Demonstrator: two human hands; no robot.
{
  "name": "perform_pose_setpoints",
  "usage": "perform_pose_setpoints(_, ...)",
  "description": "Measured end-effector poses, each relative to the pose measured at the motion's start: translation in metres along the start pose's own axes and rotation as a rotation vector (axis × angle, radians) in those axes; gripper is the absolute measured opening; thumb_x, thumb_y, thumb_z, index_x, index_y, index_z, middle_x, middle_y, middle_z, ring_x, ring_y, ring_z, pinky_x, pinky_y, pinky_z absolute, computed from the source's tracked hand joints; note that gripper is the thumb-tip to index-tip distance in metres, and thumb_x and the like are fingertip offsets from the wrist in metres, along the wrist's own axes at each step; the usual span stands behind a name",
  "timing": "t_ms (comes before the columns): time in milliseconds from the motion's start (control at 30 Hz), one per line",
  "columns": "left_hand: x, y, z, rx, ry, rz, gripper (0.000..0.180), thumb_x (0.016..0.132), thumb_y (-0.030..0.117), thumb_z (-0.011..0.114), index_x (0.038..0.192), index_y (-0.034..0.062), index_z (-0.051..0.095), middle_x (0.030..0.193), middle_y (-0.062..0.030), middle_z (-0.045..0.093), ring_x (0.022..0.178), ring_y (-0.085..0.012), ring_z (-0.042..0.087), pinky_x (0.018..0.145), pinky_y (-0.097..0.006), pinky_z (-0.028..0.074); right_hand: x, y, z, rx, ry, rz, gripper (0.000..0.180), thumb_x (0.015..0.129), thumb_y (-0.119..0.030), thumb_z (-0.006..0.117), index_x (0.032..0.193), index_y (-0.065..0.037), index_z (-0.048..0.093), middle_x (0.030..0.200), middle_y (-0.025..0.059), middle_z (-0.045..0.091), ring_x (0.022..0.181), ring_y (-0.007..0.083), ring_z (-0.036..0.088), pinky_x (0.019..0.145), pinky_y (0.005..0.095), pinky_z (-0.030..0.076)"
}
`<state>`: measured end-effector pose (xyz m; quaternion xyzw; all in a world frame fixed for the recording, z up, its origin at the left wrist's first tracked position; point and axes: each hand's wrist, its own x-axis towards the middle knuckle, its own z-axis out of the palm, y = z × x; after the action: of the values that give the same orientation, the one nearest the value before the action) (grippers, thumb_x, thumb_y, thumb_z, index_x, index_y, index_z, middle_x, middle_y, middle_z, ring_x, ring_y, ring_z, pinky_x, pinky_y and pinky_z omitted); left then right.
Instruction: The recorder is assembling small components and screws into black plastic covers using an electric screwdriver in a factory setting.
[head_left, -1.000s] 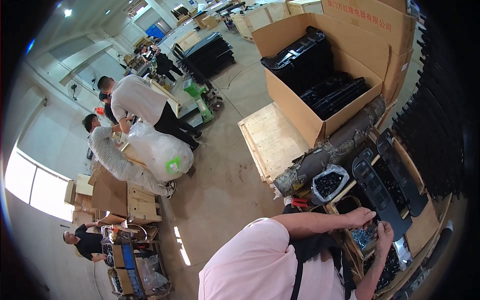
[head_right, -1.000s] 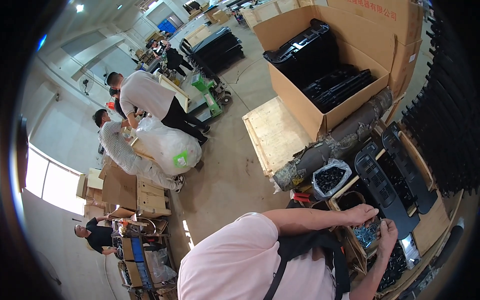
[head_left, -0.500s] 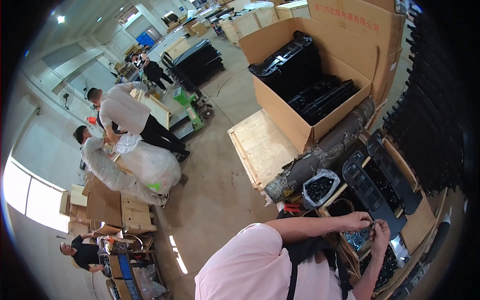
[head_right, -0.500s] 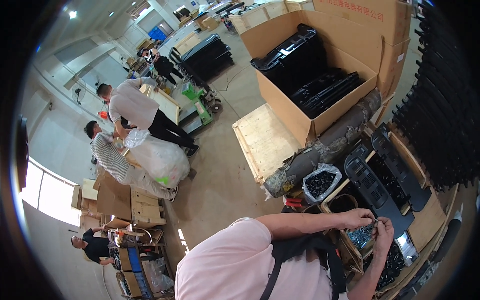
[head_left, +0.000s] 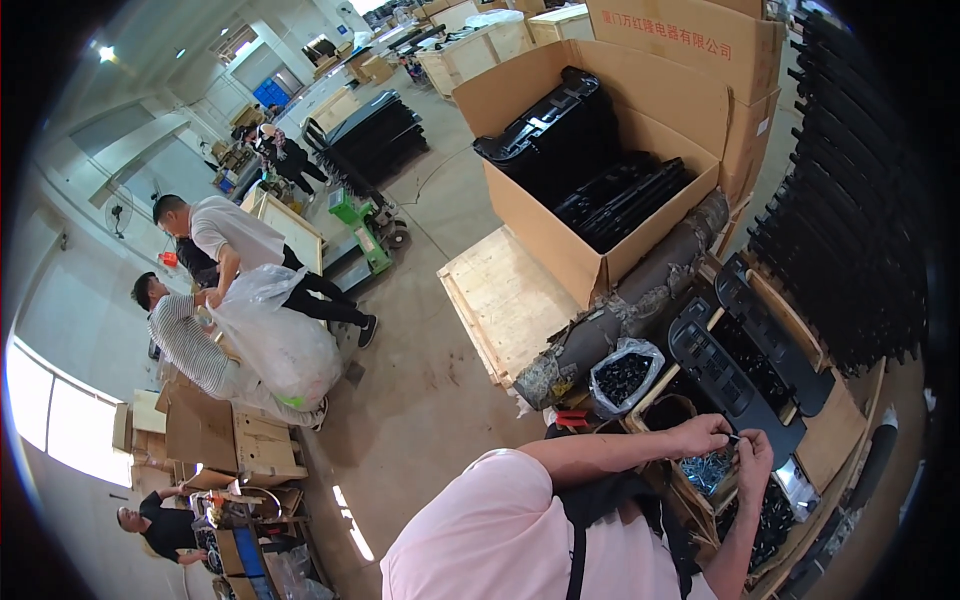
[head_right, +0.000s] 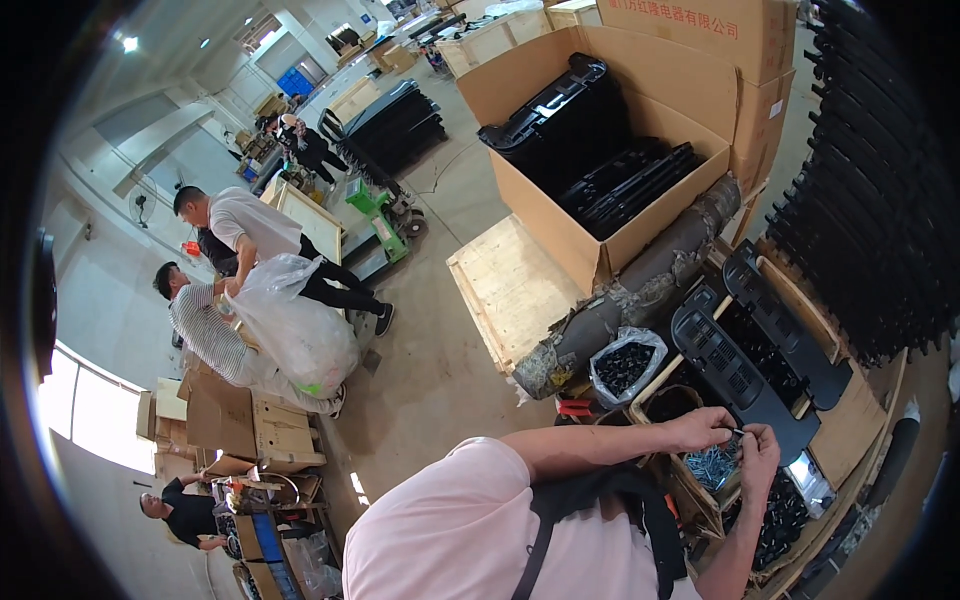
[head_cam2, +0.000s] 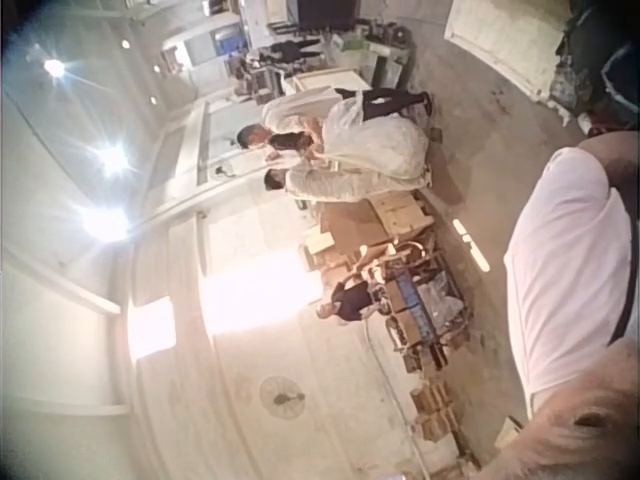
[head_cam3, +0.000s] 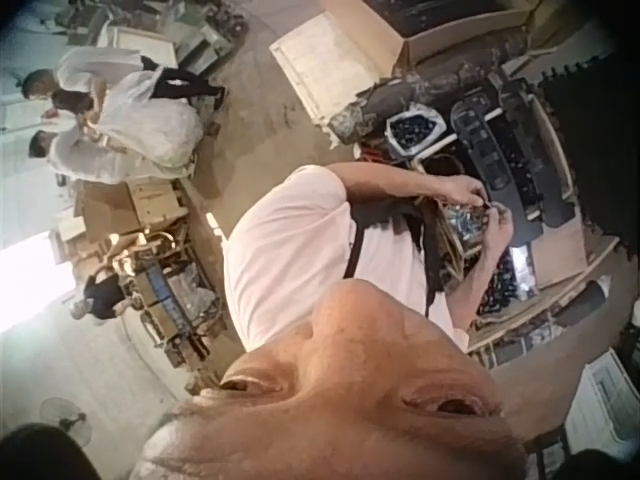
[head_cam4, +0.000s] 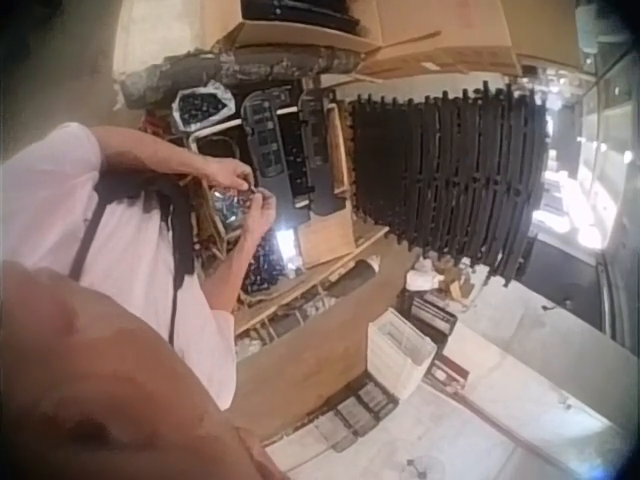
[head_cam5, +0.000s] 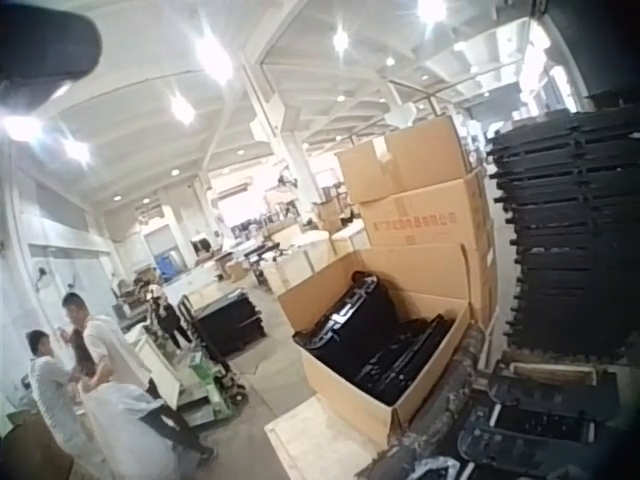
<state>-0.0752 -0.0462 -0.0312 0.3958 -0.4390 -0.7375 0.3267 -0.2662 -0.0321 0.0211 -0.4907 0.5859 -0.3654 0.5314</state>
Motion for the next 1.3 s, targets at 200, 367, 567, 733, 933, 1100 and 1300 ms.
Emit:
perform_pose_setpoints(200,-0.005,0.013,0.01,0.106,0.033,0.051,0.021,0.1,0.013,0.062,0.116,0.0,0.061,0.091,-0.0058,0.069,0.075,-0.0107,0.062,0.06,-0.027,0.049,0.003,0.007,-0.011,-0.048,-0.018,-0.041,0.007,0.098,-0.006,0.056,0.098,-0.004,0.063,0.07,-0.0038,0.055,0.056,0.0042,0.049,0.05,0.0216,0.038)
perform_pose_setpoints(367,0.0,0.009,0.003,0.017,0.104,0.071,0.02,0.099,0.014,0.064,0.114,0.0002,0.062,0.093,-0.0065,0.069,0.074,-0.0116,0.063,0.059,-0.028,0.05,0.011,0.0,-0.004,-0.068,-0.025,-0.049,0.007,0.099,-0.003,0.055,0.099,-0.003,0.062,0.076,-0.0031,0.056,0.06,0.0039,0.048,0.054,0.0216,0.039)
perform_pose_setpoints(567,0.0,0.011,-0.004,0.127,0.076,0.123,0.023,0.098,0.013,0.065,0.116,-0.001,0.062,0.097,-0.0081,0.07,0.086,-0.0151,0.069,0.069,-0.031,0.056,0.015,-0.002,-0.003,-0.091,-0.059,-0.029,0.007,0.099,-0.002,0.056,0.098,-0.002,0.063,0.079,-0.003,0.056,0.061,0.0039,0.047,0.055,0.0215,0.039)
perform_pose_setpoints(733,-0.006,0.028,-0.005,0.185,0.032,0.109,0.023,0.099,0.007,0.061,0.119,-0.0034,0.059,0.1,-0.0105,0.07,0.091,-0.0166,0.068,0.082,-0.033,0.057,0.015,-0.009,0.006,-0.096,-0.106,-0.043,0.006,0.098,-0.002,0.057,0.102,-0.002,0.062,0.079,-0.0017,0.059,0.06,0.0043,0.049,0.054,0.0216,0.039)
perform_pose_setpoints(933,0.0,0.046,-0.01,0.437,0.07,0.218,0.025,0.095,0.015,0.067,0.115,0.0,0.063,0.101,-0.0164,0.074,0.095,-0.0268,0.075,0.085,-0.04,0.058,0.021,-0.012,-0.004,-0.155,-0.099,0.02,0.007,0.098,-0.008,0.065,0.102,-0.003,0.063,0.082,0.0023,0.064,0.062,0.0058,0.053,0.054,0.0227,0.041)
perform_pose_setpoints(1100,0.005,0.079,-0.039,0.786,0.051,0.182,0.039,0.098,0.026,0.067,0.128,0.0047,0.054,0.111,-0.0239,0.072,0.108,-0.0422,0.07,0.089,-0.049,0.055,0.042,-0.034,0.011,-0.243,-0.114,-0.079,0.015,0.094,-0.01,0.07,0.102,0.002,0.07,0.091,0.0057,0.071,0.085,0.0121,0.067,0.077,0.0287,0.054)
perform_pose_setpoints(1300,0.037,0.098,-0.063,0.942,0.045,0.378,0.029,0.091,0.023,0.074,0.115,0.0098,0.067,0.109,-0.0129,0.067,0.104,-0.0348,0.068,0.089,-0.044,0.056,0.076,-0.03,0.015,-0.413,-0.001,-0.104,0.023,0.09,-0.019,0.072,0.104,0.0,0.073,0.089,0.0122,0.076,0.081,0.0189,0.072,0.073,0.0339,0.055)
